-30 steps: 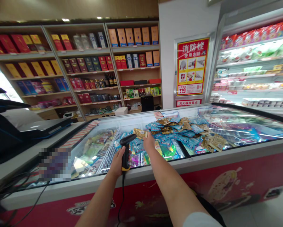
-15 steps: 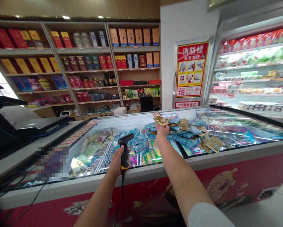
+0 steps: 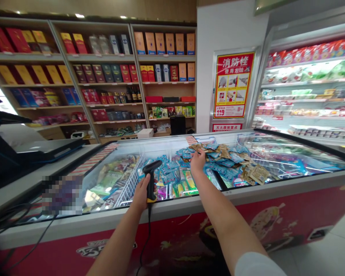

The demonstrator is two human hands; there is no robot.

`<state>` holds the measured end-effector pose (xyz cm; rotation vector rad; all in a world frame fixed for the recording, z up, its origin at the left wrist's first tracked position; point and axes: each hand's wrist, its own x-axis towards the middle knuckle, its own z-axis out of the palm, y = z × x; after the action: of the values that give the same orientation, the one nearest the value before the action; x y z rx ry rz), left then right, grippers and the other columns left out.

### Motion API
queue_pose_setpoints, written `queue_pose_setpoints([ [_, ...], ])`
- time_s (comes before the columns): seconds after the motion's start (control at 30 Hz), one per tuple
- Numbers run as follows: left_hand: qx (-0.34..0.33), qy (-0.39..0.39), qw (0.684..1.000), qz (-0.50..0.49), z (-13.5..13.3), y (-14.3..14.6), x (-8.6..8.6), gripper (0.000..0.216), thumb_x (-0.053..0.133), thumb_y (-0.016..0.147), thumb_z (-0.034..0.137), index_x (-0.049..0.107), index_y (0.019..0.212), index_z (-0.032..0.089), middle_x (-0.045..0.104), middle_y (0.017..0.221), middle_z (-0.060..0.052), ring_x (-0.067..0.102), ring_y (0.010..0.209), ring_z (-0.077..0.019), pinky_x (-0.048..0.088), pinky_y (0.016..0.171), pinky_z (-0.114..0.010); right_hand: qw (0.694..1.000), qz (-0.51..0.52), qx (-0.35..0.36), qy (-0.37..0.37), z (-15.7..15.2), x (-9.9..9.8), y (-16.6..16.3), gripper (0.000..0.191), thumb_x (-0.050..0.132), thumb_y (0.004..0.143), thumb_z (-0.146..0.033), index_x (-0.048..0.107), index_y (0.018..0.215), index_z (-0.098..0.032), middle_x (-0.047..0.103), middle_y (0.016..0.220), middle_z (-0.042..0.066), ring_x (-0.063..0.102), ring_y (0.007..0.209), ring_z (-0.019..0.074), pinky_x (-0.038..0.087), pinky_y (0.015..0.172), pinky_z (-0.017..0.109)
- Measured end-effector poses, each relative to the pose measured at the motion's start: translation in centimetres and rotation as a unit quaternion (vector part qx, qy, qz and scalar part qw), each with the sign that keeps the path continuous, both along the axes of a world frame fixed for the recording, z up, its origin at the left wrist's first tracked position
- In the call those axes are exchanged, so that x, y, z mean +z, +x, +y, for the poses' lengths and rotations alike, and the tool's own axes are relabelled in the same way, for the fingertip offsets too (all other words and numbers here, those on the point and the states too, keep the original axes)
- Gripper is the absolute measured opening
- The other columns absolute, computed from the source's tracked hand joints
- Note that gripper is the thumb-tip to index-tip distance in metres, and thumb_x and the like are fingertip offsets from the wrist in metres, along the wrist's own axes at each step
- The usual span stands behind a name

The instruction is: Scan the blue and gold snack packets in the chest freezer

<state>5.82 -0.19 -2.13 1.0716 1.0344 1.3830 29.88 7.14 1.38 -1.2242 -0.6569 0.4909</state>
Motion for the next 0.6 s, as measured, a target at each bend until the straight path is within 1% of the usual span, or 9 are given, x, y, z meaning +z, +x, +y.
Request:
queue_pose_setpoints([
  [0.07,0.002,-0.003,1.000,-0.001,0.0,0.0,0.0,0.056,0.065,0.070,0.069,0.064,0.079,0.014,0.057,0.052,0.001,0.052,0.042,-0.0107,0.040,0.036,-0.020,0.992,-0.110,0.051,-0.034,-0.3,-0.3,-1.3,0.033,0.041,0.093,-0.030,0.058,0.117,-0.016,0.072,0.089,0.006,0.062,0.055,0.0156,0.053,0.061,0.028],
  [0.13,0.004,-0.003,1.000,-0.005,-0.1,0.0,0.0,0.056,0.066,0.070,0.069,0.064,0.079,0.014,0.057,0.053,0.001,0.052,0.042,-0.0107,0.041,0.036,-0.019,0.968,-0.222,0.097,-0.070,-0.5,-0.6,-2.5,0.028,0.044,0.093,-0.028,0.064,0.108,-0.016,0.073,0.095,0.007,0.068,0.074,0.0186,0.053,0.074,0.030],
  [0.2,0.005,-0.001,1.000,-0.008,-0.1,0.0,0.1,0.056,0.066,0.069,0.069,0.064,0.079,0.014,0.057,0.054,0.001,0.053,0.043,-0.0106,0.041,0.037,-0.019,0.929,-0.330,0.123,-0.110,-0.4,-0.9,-3.7,0.024,0.049,0.091,-0.023,0.068,0.104,-0.017,0.073,0.104,0.008,0.068,0.095,0.0212,0.050,0.088,0.031],
  [0.27,0.005,0.001,1.000,-0.009,-0.2,0.0,0.1,0.056,0.067,0.068,0.069,0.064,0.079,0.014,0.057,0.054,0.000,0.053,0.043,-0.0107,0.041,0.037,-0.019,0.886,-0.415,0.144,-0.149,-0.2,-1.4,-4.6,0.025,0.051,0.090,-0.019,0.069,0.108,-0.018,0.072,0.112,0.009,0.065,0.109,0.0233,0.045,0.097,0.032],
  [0.33,0.005,0.003,1.000,-0.008,-0.2,0.0,0.1,0.055,0.067,0.068,0.069,0.064,0.079,0.014,0.057,0.054,0.000,0.053,0.043,-0.0108,0.041,0.037,-0.019,0.847,-0.469,0.171,-0.180,0.1,-1.9,-5.4,0.031,0.055,0.090,-0.020,0.066,0.119,-0.017,0.070,0.120,0.012,0.063,0.114,0.0257,0.044,0.099,0.034],
  [0.43,0.007,0.002,1.000,-0.008,-0.1,0.0,0.1,0.056,0.067,0.068,0.070,0.064,0.079,0.015,0.057,0.053,0.000,0.053,0.043,-0.0108,0.041,0.037,-0.020,0.806,-0.515,0.200,-0.213,0.4,-2.7,-6.1,0.046,0.061,0.088,-0.027,0.057,0.133,-0.019,0.063,0.132,0.014,0.060,0.120,0.0286,0.044,0.098,0.036],
  [0.5,0.013,0.000,1.000,-0.009,0.0,0.0,0.0,0.058,0.066,0.067,0.071,0.064,0.078,0.015,0.057,0.053,0.000,0.053,0.042,-0.0107,0.041,0.037,-0.020,0.781,-0.542,0.205,-0.233,0.4,-3.2,-6.5,0.044,0.060,0.090,-0.031,0.057,0.133,-0.021,0.061,0.135,0.014,0.059,0.121,0.0297,0.045,0.096,0.038],
  [0.6,0.029,0.005,0.999,-0.021,0.2,-0.1,-0.3,0.058,0.067,0.067,0.071,0.064,0.080,0.015,0.058,0.054,0.001,0.053,0.043,-0.0105,0.041,0.037,-0.020,0.752,-0.579,0.198,-0.246,0.0,-3.6,-6.7,0.034,0.051,0.096,-0.036,0.062,0.124,-0.020,0.065,0.128,0.014,0.063,0.115,0.0296,0.046,0.093,0.038],
])
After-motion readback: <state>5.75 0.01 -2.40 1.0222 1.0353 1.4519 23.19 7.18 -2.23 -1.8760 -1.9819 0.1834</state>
